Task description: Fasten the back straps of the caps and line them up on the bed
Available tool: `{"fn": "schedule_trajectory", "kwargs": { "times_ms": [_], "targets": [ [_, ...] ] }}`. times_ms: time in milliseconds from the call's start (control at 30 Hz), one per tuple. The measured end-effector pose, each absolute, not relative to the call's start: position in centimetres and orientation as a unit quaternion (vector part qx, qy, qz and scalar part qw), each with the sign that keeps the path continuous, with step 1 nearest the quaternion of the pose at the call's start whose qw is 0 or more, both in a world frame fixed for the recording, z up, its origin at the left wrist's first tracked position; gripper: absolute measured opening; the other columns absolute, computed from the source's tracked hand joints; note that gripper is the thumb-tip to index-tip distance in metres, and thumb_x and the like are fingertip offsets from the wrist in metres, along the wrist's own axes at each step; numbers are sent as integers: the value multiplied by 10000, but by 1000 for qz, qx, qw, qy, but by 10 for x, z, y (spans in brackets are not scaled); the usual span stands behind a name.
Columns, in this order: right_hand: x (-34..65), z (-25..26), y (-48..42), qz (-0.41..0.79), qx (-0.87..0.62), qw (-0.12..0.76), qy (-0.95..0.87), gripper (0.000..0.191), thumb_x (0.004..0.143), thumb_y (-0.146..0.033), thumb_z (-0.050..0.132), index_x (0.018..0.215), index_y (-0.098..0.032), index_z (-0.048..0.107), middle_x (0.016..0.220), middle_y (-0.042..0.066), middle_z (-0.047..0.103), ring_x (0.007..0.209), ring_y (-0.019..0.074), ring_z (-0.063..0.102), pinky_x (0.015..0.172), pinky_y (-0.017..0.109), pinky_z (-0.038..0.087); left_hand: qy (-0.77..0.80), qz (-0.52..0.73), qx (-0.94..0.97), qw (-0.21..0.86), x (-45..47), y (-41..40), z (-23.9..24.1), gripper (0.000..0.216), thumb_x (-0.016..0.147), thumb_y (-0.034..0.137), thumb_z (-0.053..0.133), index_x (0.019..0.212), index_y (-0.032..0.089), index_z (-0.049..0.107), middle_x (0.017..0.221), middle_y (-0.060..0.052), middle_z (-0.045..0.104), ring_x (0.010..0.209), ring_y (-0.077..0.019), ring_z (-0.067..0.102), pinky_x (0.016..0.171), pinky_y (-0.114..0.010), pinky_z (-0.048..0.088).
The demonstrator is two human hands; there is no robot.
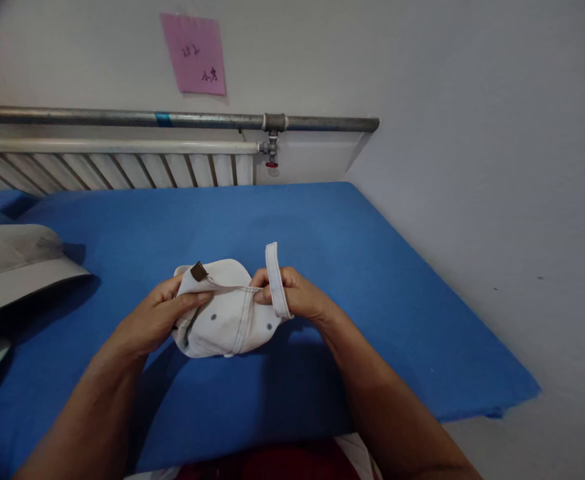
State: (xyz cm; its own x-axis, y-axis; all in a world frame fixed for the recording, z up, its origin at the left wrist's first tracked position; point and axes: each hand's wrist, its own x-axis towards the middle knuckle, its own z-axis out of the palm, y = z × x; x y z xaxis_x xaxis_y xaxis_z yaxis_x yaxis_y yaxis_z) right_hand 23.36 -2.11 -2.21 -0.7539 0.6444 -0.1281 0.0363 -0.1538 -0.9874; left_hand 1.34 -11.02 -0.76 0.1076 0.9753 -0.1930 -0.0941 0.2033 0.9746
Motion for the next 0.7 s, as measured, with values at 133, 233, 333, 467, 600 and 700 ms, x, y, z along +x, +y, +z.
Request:
{"fn": "schedule_trajectory", "kwargs": {
  "times_ms": [133,233,333,467,600,700],
  "targets": [
    [235,-23,-20,707,-255,219,-622,137,657,-261,687,724,-148,647,636,-19,576,547,83,478,502,203,328,487,440,434,617,12,-112,-7,269,778,318,712,1000,178,657,837,5,657,739,-119,590,653,-203,465],
    [236,-23,-20,702,-249,224,-628,128,670,-260,690,725,-151,654,644,-18,586,555,83,487,504,201,334,472,434,437,631,10,-112,-9,251,773,312,724,977,178,665,841,7,656,745,-110,589,653,-191,461],
    [236,-23,-21,701,-248,227,-629,114,673,-253,691,716,-152,660,637,-21,585,547,77,483,497,199,335,454,428,445,642,9,-112,-10,243,781,311,723,980,182,672,853,7,657,761,-108,588,672,-193,464],
    [236,-22,-22,697,-256,226,-630,102,668,-240,693,716,-153,667,638,-22,589,548,75,491,493,194,342,444,427,444,650,9,-112,-9,259,779,317,731,1001,193,677,880,3,666,787,-114,596,693,-201,467],
    [236,-22,-21,697,-250,228,-633,101,667,-241,694,714,-155,669,627,-25,584,539,74,488,484,192,345,447,423,456,643,9,-113,-10,252,790,301,726,1020,208,684,895,6,670,805,-114,598,701,-200,465],
    [236,-22,-21,697,-254,226,-632,103,669,-245,689,713,-155,665,625,-25,583,534,73,483,479,191,341,441,421,464,642,9,-113,-11,232,798,294,720,1015,216,690,902,9,670,816,-112,598,715,-199,465]
  ]
}}
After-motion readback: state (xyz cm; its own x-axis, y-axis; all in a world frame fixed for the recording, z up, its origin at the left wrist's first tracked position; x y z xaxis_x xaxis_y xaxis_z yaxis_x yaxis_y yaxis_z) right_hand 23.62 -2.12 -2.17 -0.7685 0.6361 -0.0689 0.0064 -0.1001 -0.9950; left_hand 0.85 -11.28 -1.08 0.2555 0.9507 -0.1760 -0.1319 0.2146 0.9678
